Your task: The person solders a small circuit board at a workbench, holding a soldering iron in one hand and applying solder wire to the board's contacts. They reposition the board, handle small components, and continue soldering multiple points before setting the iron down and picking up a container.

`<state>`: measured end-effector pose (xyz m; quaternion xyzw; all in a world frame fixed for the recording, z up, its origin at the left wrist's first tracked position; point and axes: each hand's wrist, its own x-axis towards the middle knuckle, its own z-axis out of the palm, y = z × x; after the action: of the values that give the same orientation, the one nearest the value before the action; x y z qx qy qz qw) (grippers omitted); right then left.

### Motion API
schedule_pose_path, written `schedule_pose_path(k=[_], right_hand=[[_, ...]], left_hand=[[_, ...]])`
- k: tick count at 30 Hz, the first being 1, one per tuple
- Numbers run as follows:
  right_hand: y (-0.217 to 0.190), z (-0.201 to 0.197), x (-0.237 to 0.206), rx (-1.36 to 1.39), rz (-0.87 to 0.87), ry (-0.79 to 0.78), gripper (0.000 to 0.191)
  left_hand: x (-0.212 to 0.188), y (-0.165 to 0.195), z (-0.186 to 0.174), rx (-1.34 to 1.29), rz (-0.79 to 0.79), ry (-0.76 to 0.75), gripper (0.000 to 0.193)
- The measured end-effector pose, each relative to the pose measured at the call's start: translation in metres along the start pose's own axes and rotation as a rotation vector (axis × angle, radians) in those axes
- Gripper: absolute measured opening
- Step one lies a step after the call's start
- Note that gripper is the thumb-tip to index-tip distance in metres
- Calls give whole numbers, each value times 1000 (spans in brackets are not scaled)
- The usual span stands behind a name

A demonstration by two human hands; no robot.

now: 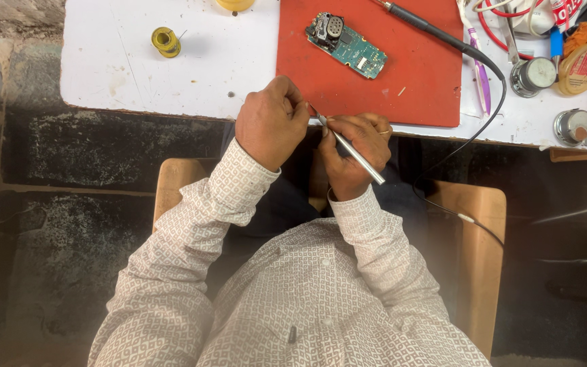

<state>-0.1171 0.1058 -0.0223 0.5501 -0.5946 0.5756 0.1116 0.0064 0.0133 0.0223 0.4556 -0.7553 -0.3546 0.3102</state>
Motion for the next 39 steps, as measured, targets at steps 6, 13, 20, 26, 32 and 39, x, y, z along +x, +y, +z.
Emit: schedule_pose_path(k=[6, 13, 20, 26, 32, 39], right_hand=[[0, -1, 0, 15, 11, -3, 11], [1, 0, 0, 7, 18, 5, 11], [2, 0, 0, 11, 16, 2, 10], [-1, 0, 0, 7, 27, 10, 9], [-1, 0, 1, 10, 28, 5, 10], [-2, 0, 1, 9, 37, 10, 10]], left_hand=[[0, -2, 1, 8, 23, 19, 14], [0, -2, 1, 8, 18, 12, 14], [1, -2, 2, 12, 19, 16, 14], [0, -2, 2, 27, 8, 6, 14], [-1, -3, 3, 31, 22, 10, 14], [-1, -4, 3, 40, 34, 10, 14]])
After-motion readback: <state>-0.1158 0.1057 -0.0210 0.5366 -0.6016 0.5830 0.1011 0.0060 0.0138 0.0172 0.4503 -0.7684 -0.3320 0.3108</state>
